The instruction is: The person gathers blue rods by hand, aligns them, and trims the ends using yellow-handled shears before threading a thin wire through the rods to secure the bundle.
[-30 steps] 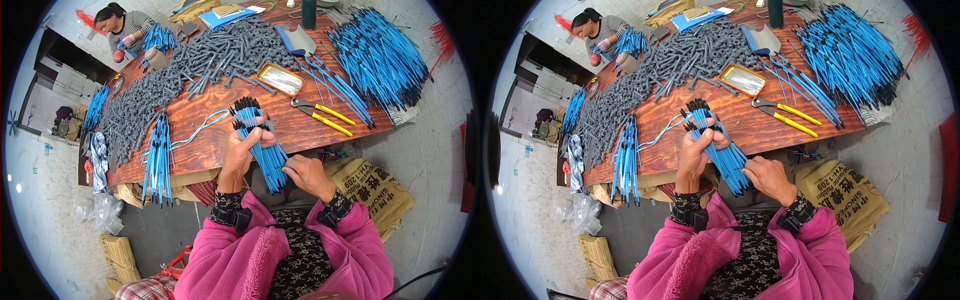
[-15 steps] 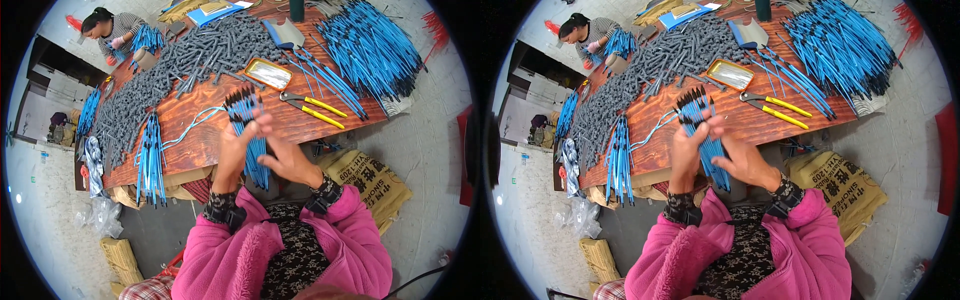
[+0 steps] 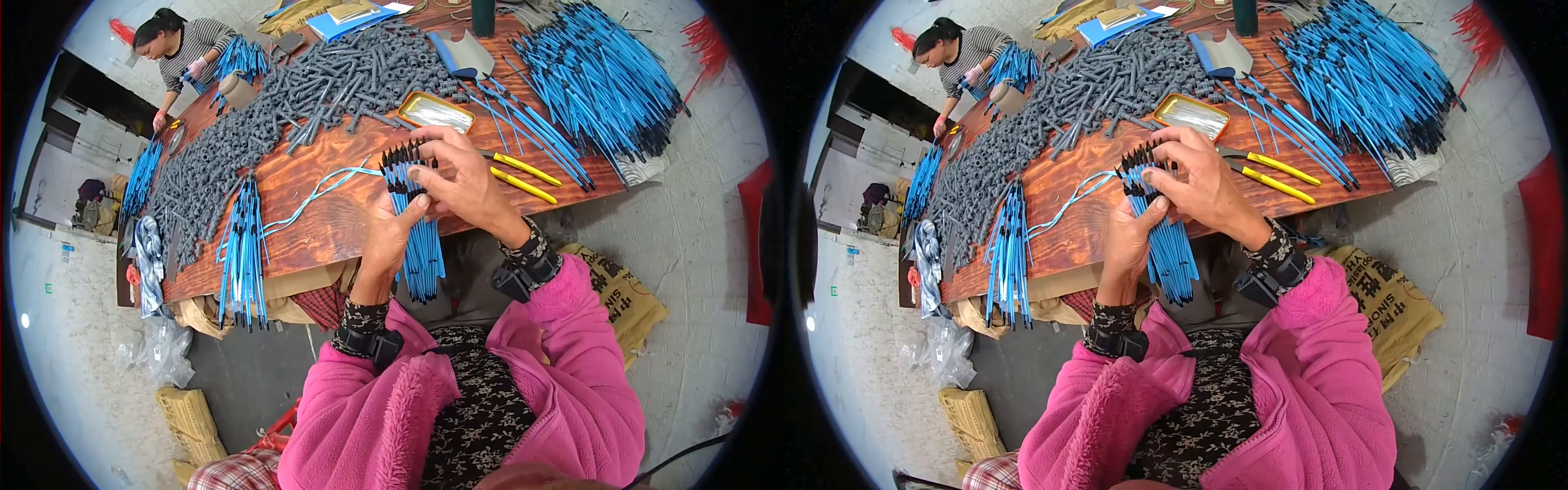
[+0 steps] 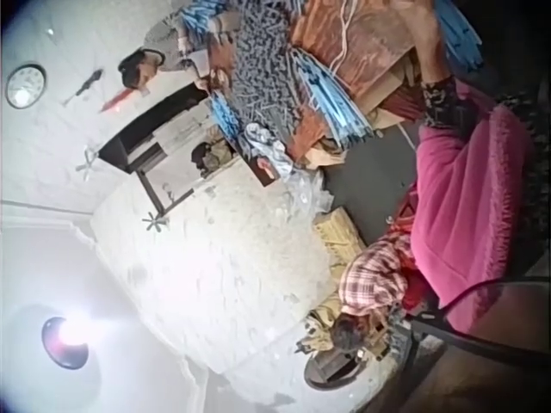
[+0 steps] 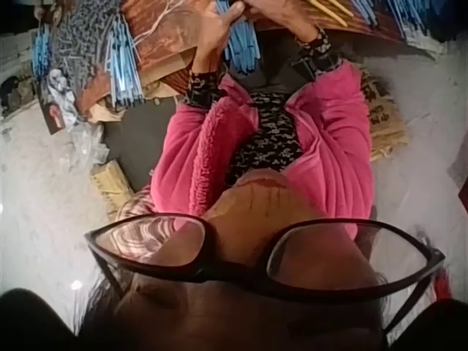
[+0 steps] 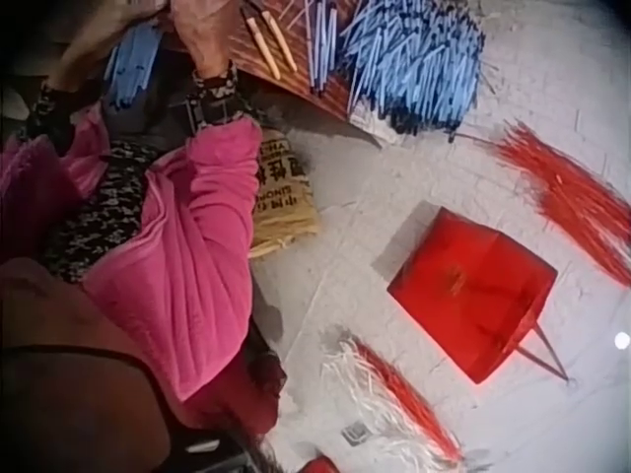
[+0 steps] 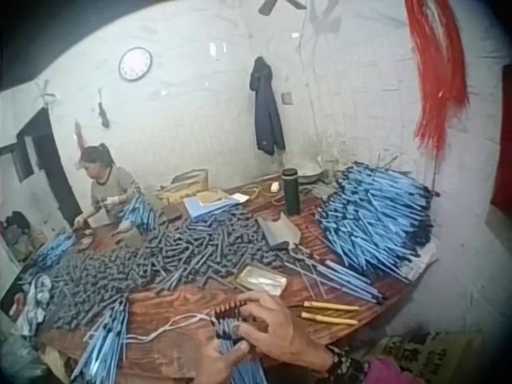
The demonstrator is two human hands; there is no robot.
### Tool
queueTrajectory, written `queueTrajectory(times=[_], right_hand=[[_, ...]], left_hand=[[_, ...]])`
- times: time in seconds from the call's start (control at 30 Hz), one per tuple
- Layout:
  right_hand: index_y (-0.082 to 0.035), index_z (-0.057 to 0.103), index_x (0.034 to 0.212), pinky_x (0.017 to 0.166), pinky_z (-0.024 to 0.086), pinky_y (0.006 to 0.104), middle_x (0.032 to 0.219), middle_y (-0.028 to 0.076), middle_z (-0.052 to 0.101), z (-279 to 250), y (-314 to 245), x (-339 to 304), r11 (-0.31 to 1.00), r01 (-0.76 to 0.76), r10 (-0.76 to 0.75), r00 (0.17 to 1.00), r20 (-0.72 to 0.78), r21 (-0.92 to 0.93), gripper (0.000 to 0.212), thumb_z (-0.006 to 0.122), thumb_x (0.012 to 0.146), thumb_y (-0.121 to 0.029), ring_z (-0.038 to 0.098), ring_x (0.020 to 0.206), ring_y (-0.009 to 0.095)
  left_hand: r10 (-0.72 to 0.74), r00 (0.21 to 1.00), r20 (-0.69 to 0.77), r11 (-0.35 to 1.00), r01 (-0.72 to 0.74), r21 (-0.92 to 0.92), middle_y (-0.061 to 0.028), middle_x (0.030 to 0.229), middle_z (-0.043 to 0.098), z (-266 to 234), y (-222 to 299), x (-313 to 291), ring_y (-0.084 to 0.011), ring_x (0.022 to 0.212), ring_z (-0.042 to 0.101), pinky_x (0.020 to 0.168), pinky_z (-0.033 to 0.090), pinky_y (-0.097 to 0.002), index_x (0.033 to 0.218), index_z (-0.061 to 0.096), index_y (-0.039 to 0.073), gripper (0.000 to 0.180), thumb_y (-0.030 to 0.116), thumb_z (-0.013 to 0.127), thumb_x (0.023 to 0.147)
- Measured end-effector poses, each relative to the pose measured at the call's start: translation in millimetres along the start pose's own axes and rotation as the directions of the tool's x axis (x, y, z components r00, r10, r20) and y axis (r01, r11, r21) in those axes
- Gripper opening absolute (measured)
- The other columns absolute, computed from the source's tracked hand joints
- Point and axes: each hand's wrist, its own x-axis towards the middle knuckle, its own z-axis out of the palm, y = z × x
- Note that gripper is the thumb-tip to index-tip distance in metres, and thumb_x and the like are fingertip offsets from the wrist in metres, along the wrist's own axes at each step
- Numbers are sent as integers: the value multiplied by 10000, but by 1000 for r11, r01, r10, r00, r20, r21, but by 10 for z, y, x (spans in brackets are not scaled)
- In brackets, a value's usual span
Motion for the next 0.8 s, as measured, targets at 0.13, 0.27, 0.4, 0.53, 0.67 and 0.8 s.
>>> queueTrajectory(times=[0.13, 0.27, 0.4, 0.53, 0.67, 0.8], right_hand=[[32, 645, 913, 764, 521, 299, 1157, 74, 609, 48, 117, 73, 980, -95, 77, 991, 109, 173, 183, 693, 885, -142, 614, 904, 145], [27, 610, 789, 559, 524, 308, 980, 57, 566, 14, 2, 68, 830, -400, 323, 913, 250, 389, 233, 699, 887, -165, 623, 757, 137], [23, 590, 744, 386, 466, 270, 838, 22, 496, 61, -1, 64, 715, -489, 402, 872, 279, 500, 274, 691, 904, -176, 581, 604, 101], [18, 589, 737, 356, 452, 256, 795, 4, 473, 79, 43, 80, 747, -461, 388, 887, 250, 479, 282, 684, 917, -177, 543, 523, 83], [12, 587, 720, 368, 453, 264, 781, 0, 467, 116, 108, 71, 793, -406, 344, 914, 217, 454, 290, 683, 920, -175, 514, 490, 82], [12, 585, 707, 394, 441, 272, 776, 2, 464, 80, 36, 89, 770, -432, 364, 902, 233, 469, 293, 689, 912, -169, 501, 515, 79]], left_hand=[[-16, 1000, 12, 999, 15, 29, -56, 1025, 686, -55, -43, 6, -139, 917, 676, 786, 570, -290, 1190, 589, 36, 256, 91, 651, 948], [-4, 999, 36, 1000, 5, -11, -78, 1035, 688, -33, -8, 35, -164, 902, 690, 773, 573, -296, 1226, 569, 37, 295, 142, 646, 962], [-35, 999, 3, 998, 35, -61, -109, 1043, 692, 18, 53, 41, -198, 880, 707, 756, 579, -310, 1255, 550, 38, 326, 187, 632, 977], [-46, 999, -22, 998, 45, -49, -134, 1047, 696, 16, 47, 60, -222, 868, 717, 749, 582, -321, 1265, 542, 37, 334, 202, 620, 985], [-39, 999, -26, 999, 39, -30, -144, 1045, 698, 6, 26, 68, -230, 872, 718, 754, 584, -327, 1254, 548, 31, 320, 191, 618, 985], [-44, 999, -32, 999, 43, -18, -147, 1038, 700, -5, 16, 64, -233, 871, 718, 754, 583, -327, 1240, 555, 24, 303, 179, 614, 986]])
